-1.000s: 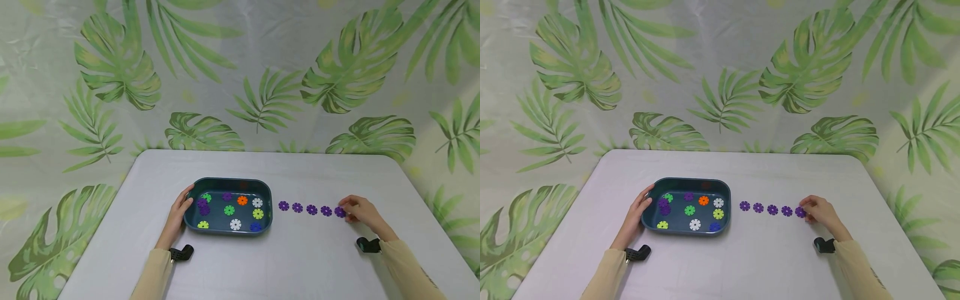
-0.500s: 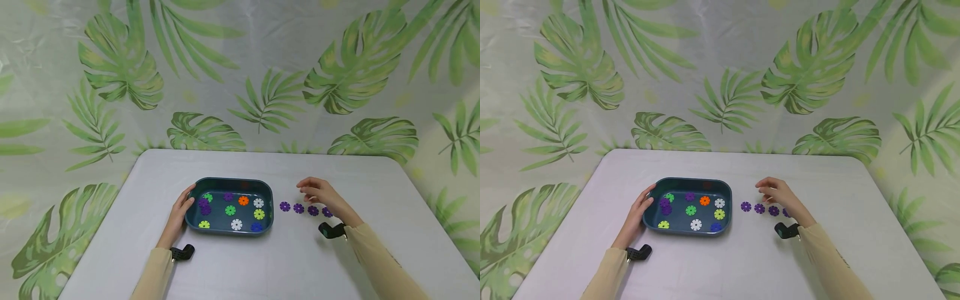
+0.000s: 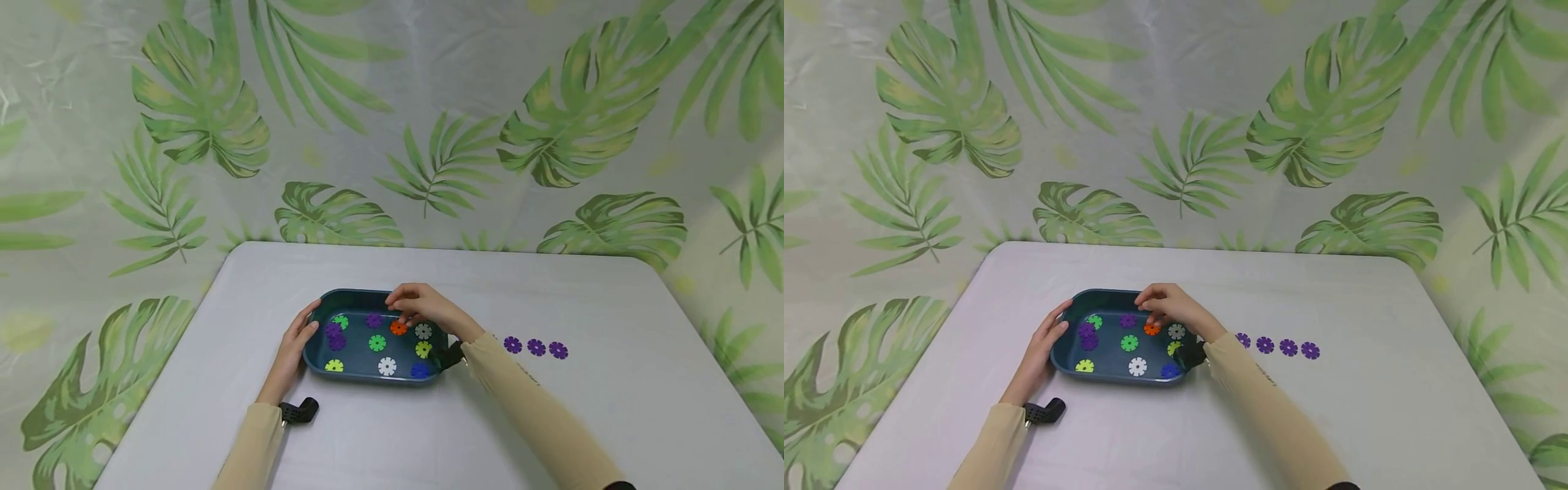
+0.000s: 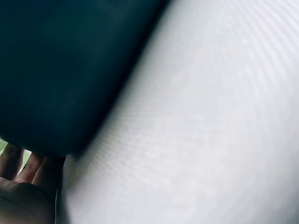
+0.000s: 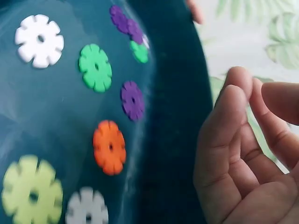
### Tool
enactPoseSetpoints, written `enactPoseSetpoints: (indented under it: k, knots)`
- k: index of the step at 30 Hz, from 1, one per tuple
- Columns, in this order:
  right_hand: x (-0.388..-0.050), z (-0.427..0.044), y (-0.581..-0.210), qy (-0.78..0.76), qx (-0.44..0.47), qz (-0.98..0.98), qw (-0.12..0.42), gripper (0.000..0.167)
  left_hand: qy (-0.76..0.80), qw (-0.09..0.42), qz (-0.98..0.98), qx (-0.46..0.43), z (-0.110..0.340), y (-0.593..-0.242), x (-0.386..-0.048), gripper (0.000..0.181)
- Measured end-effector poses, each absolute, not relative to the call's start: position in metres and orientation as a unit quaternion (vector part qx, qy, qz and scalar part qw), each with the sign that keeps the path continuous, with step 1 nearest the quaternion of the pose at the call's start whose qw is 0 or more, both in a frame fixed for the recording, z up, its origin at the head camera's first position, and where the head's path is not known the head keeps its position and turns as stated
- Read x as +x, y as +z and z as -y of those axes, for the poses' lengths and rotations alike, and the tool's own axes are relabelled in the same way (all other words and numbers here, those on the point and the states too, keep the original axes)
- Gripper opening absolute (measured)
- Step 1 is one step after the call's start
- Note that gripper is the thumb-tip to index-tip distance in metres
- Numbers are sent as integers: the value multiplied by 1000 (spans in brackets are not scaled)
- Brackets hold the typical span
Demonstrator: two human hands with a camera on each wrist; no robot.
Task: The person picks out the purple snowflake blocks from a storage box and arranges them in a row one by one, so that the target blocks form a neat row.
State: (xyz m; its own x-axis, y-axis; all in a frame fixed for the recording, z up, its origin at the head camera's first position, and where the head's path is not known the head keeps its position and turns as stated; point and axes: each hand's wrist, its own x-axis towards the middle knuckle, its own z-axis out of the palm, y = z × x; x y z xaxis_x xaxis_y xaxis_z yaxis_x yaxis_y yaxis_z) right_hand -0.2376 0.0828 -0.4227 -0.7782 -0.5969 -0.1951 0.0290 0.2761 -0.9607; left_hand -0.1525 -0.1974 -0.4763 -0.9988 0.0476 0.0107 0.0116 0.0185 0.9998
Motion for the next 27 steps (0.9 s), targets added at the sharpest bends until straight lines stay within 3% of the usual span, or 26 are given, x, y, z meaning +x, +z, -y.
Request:
enactPoseSetpoints:
  k: [7, 15, 27]
  knots:
    - [-244, -50, -434, -518, -197, -769, 318, 27, 698, 14, -716, 19, 197, -477, -153, 45]
    - [-244, -37, -442, -452, -200, -805, 328, 29, 699, 16, -715, 15, 197, -477, -153, 45]
    - [-243, -33, -448, -401, -234, -833, 301, 33, 699, 13, -714, 22, 198, -478, -153, 46]
